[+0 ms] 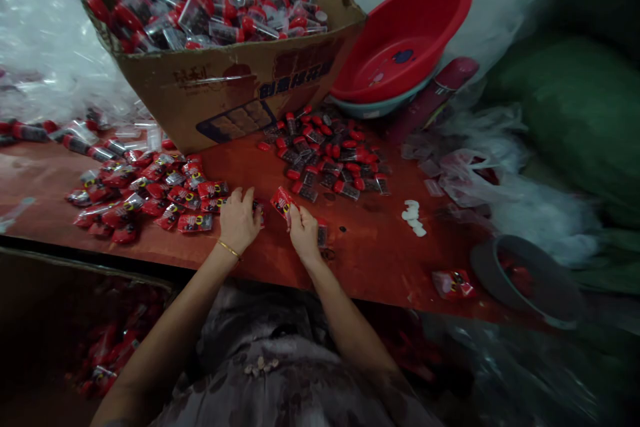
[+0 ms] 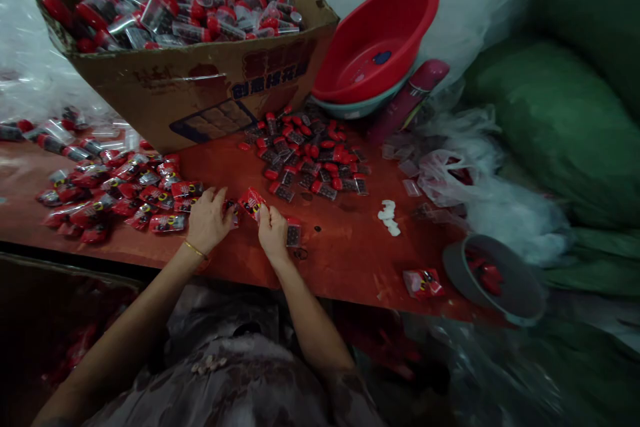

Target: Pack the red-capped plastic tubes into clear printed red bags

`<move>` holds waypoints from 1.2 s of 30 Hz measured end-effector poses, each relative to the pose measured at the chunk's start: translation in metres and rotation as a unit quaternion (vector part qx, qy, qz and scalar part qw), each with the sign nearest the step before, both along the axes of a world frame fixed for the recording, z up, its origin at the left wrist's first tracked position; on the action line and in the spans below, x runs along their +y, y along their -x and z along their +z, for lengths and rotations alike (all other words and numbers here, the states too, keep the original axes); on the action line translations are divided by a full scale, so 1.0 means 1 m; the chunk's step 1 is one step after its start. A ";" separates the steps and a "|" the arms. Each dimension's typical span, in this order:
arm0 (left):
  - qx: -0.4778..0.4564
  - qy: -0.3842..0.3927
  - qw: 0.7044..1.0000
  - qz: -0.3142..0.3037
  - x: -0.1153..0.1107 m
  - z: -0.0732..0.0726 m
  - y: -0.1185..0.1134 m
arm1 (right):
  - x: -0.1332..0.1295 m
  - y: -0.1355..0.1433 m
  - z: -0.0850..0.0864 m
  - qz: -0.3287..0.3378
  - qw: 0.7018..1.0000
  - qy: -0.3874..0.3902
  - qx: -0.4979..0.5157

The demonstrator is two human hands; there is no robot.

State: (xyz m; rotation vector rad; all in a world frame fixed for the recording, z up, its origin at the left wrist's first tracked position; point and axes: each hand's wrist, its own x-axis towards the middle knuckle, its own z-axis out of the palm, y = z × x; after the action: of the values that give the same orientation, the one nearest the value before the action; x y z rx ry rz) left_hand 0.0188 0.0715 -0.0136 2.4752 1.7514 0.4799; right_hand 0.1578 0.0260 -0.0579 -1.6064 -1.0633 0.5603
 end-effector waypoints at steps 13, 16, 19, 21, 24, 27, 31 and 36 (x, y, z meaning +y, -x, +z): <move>-0.612 0.268 0.744 -0.013 -0.032 -0.003 -0.021 | -0.014 0.010 0.021 0.036 0.995 -0.049 0.081; -0.682 0.319 0.658 0.031 -0.037 0.002 -0.028 | -0.019 0.014 0.018 0.017 0.997 -0.053 0.052; -0.687 0.376 0.616 0.078 -0.043 0.007 -0.028 | -0.023 0.020 0.013 0.004 0.998 -0.044 0.034; -0.693 0.378 0.604 0.108 -0.046 0.008 -0.026 | -0.028 0.022 0.013 0.024 0.999 -0.033 0.020; -0.701 0.358 0.599 0.147 -0.044 0.007 -0.019 | -0.040 0.013 0.022 0.052 0.996 -0.013 -0.065; -0.693 0.367 0.598 0.167 -0.041 0.008 -0.013 | -0.058 -0.011 0.033 0.007 0.970 0.035 -0.239; -0.694 0.412 0.568 0.158 -0.044 0.010 -0.017 | -0.074 -0.037 0.029 -0.074 0.902 0.169 -0.391; -0.680 0.443 0.561 0.160 -0.051 0.009 -0.028 | -0.077 -0.042 0.013 -0.072 0.869 0.205 -0.445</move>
State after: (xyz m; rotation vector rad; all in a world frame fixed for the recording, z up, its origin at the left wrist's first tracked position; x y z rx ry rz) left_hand 0.0466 0.0206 -0.0048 0.5235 1.0840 0.8539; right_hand 0.1995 -0.0507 -0.0448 -2.3999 -1.5266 -0.1252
